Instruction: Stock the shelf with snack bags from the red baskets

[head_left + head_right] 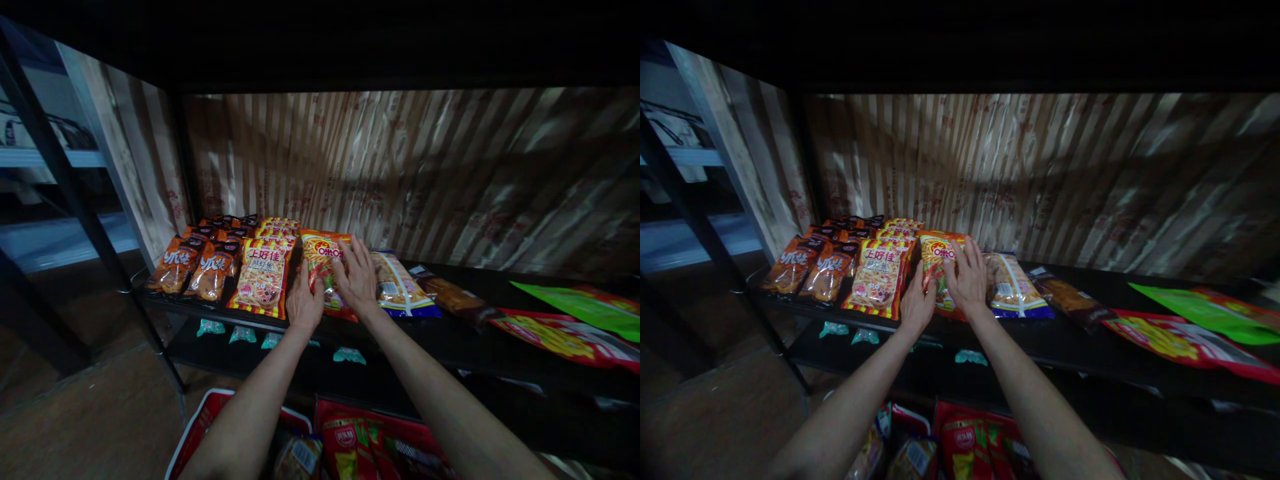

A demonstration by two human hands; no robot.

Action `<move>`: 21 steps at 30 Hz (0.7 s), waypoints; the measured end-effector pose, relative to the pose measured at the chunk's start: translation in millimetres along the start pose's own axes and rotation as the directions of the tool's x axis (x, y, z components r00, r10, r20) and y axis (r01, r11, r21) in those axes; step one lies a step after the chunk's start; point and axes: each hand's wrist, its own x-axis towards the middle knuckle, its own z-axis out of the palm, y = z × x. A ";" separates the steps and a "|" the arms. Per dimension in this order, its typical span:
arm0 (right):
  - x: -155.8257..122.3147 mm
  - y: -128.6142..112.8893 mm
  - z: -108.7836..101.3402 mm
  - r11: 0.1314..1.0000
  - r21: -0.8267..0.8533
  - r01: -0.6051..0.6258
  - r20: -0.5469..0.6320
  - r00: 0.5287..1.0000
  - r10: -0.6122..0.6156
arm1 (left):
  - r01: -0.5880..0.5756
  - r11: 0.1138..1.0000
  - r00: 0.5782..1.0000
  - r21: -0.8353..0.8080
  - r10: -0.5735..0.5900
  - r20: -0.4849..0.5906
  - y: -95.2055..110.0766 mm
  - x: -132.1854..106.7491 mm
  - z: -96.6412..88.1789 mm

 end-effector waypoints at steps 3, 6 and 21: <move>31.0 -11.9 3.5 0.990 -0.054 0.131 0.151 0.981 -0.121 | -0.019 1.000 1.000 0.020 0.019 0.005 0.2 0.2 -0.2; 54.7 -16.3 14.3 0.985 -0.121 0.122 0.281 0.956 -0.084 | -0.013 0.999 1.000 0.048 0.013 0.007 1.6 0.2 -0.7; 59.2 -4.1 32.6 0.995 -0.093 -0.028 0.168 0.985 0.043 | 0.016 0.989 0.999 0.149 -0.011 -0.034 2.1 -1.7 0.2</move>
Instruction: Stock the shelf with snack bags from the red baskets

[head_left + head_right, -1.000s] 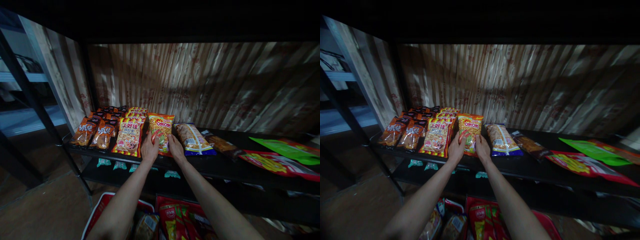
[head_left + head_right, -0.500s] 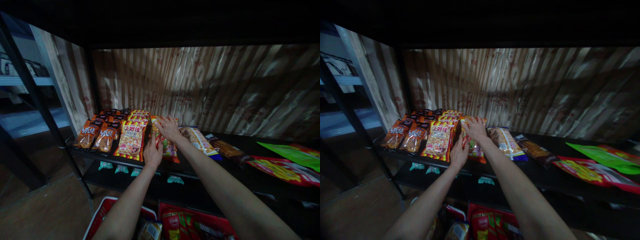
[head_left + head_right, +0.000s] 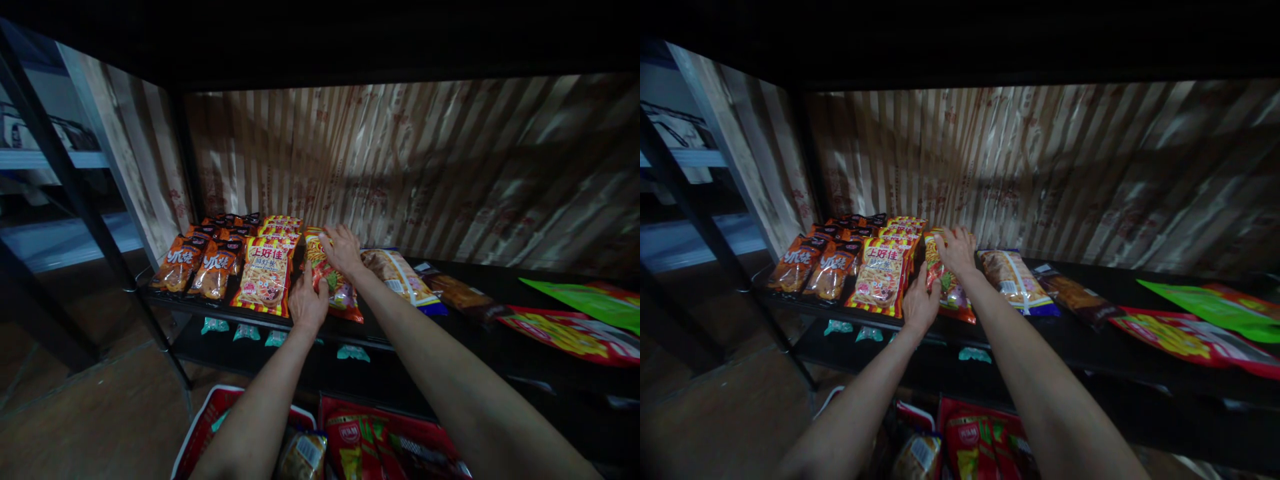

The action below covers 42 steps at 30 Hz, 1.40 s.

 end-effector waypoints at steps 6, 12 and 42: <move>-51.3 20.0 -13.0 0.966 0.232 -0.114 -0.165 0.974 0.154 | 0.025 1.000 1.000 0.005 -0.025 0.008 -0.4 -1.5 -1.1; -103.5 38.8 -13.0 0.849 0.419 -0.321 -0.012 0.933 0.359 | 0.022 0.999 0.999 0.027 -0.021 -0.027 -0.3 -3.4 -1.2; -99.4 24.4 -11.9 0.803 0.346 -0.485 0.316 0.866 0.387 | 0.082 0.995 0.990 -0.049 -0.076 0.115 3.5 6.2 -1.6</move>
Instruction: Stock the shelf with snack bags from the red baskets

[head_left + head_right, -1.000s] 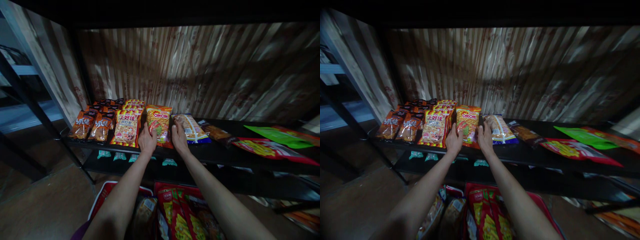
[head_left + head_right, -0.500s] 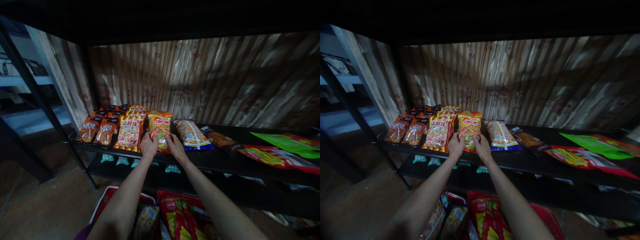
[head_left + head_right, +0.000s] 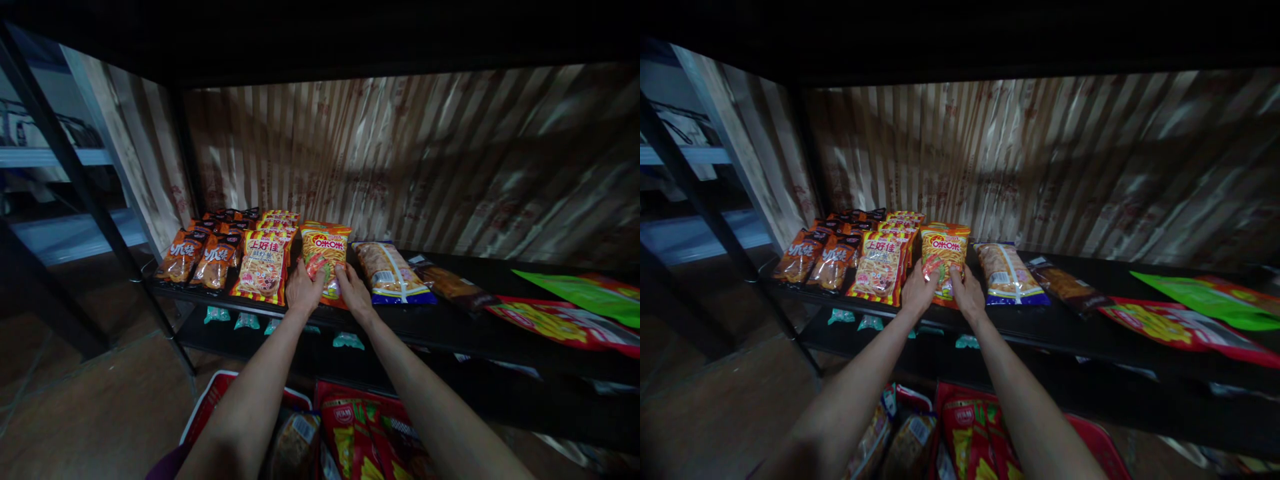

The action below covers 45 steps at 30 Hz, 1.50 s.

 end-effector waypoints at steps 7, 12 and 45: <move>-1.1 3.4 1.9 0.998 -0.060 -0.015 -0.018 1.000 0.014 | -0.038 0.996 0.992 0.084 0.047 -0.113 -2.8 -4.4 3.7; -1.6 3.1 2.3 0.996 -0.084 -0.008 -0.011 1.000 0.007 | -0.061 0.989 0.985 0.135 0.082 -0.152 -3.3 -6.3 4.8; -3.4 1.9 2.0 0.995 -0.095 -0.012 -0.038 0.999 0.008 | -0.022 0.994 0.996 0.112 0.032 -0.085 -0.1 -8.9 0.0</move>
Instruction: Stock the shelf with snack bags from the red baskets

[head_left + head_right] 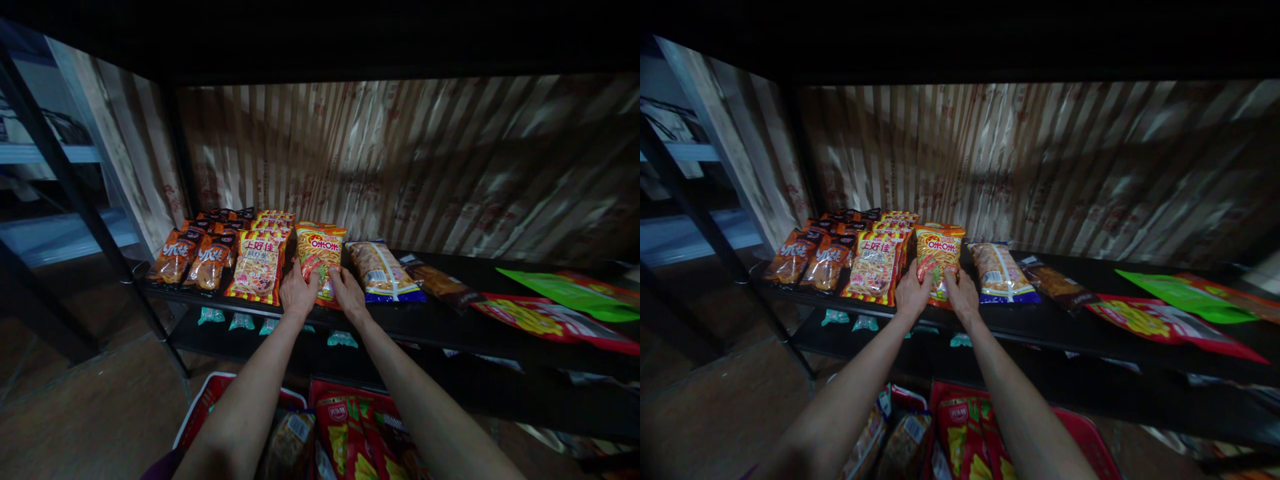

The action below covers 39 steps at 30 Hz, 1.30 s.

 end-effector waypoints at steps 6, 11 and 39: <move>-2.2 -1.7 -1.4 0.999 0.033 0.008 0.027 1.000 -0.009 | -0.021 1.000 1.000 -0.004 0.021 -0.017 -0.6 0.0 0.0; -1.6 -1.6 -2.9 0.998 0.052 -0.027 0.056 0.998 0.025 | -0.010 1.000 1.000 -0.003 0.010 -0.020 -0.3 0.9 0.9; -3.0 3.2 -0.9 0.995 0.101 0.025 -0.021 1.000 -0.024 | -0.069 0.996 0.998 -0.050 0.069 -0.001 -1.4 0.1 -3.0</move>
